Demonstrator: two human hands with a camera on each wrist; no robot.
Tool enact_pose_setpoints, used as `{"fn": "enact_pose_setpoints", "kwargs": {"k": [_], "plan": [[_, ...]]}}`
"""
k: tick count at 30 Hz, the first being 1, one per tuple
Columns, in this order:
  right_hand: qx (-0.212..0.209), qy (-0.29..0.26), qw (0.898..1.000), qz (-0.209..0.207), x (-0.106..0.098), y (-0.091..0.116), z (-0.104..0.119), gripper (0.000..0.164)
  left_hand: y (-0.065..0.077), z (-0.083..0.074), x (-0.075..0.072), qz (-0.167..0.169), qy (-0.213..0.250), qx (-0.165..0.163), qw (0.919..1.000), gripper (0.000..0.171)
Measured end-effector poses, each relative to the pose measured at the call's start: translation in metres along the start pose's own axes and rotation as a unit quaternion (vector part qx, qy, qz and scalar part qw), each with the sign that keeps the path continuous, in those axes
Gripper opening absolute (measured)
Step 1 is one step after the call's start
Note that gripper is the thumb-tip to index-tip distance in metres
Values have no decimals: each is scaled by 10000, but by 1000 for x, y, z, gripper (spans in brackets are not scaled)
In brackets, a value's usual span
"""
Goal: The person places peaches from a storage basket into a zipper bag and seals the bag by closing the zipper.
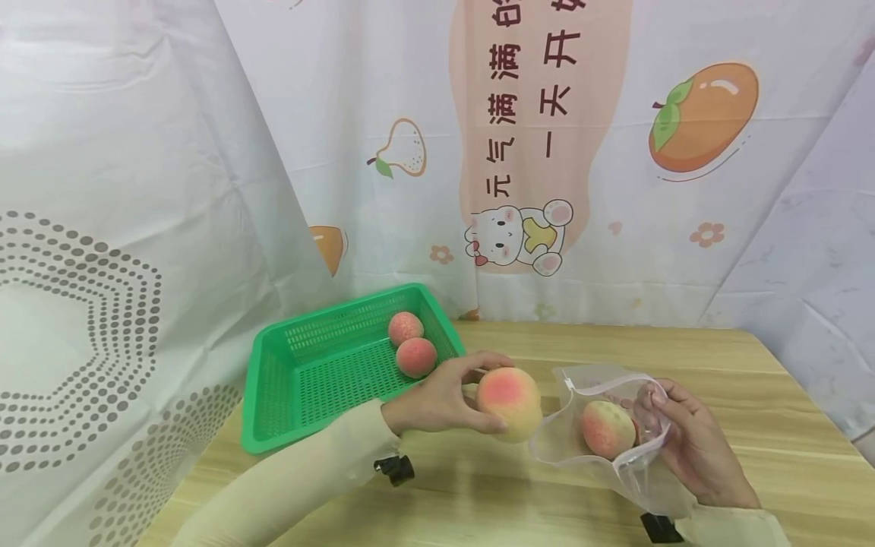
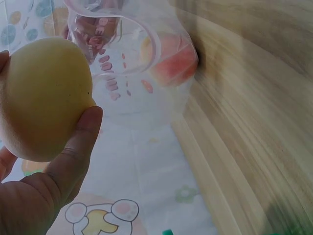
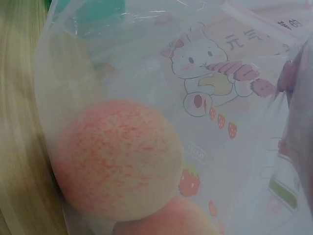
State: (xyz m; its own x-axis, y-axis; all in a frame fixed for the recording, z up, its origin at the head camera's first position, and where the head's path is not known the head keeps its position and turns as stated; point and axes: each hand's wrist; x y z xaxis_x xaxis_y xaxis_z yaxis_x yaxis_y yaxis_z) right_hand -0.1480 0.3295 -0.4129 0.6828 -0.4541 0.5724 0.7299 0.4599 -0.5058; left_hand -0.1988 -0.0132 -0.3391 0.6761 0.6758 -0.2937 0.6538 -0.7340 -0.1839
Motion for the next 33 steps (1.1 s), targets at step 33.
{"fn": "enact_pose_setpoints", "kwargs": {"k": [33], "plan": [[-49, 490, 9988, -35, 5, -2, -3, 53, -17, 7, 25, 326, 105, -79, 9994, 65]]}}
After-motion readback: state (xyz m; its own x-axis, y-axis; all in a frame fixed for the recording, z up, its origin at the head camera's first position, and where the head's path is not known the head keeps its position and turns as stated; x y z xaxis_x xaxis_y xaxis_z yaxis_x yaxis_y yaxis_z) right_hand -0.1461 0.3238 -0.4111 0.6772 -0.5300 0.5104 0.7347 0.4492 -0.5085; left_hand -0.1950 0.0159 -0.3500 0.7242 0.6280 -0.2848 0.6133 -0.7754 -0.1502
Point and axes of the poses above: each hand's wrist, its own y-axis away from the middle knuckle, its own x-axis out of the palm, z = x × y, and after that the axes turned 11 degrees about y, right-handed
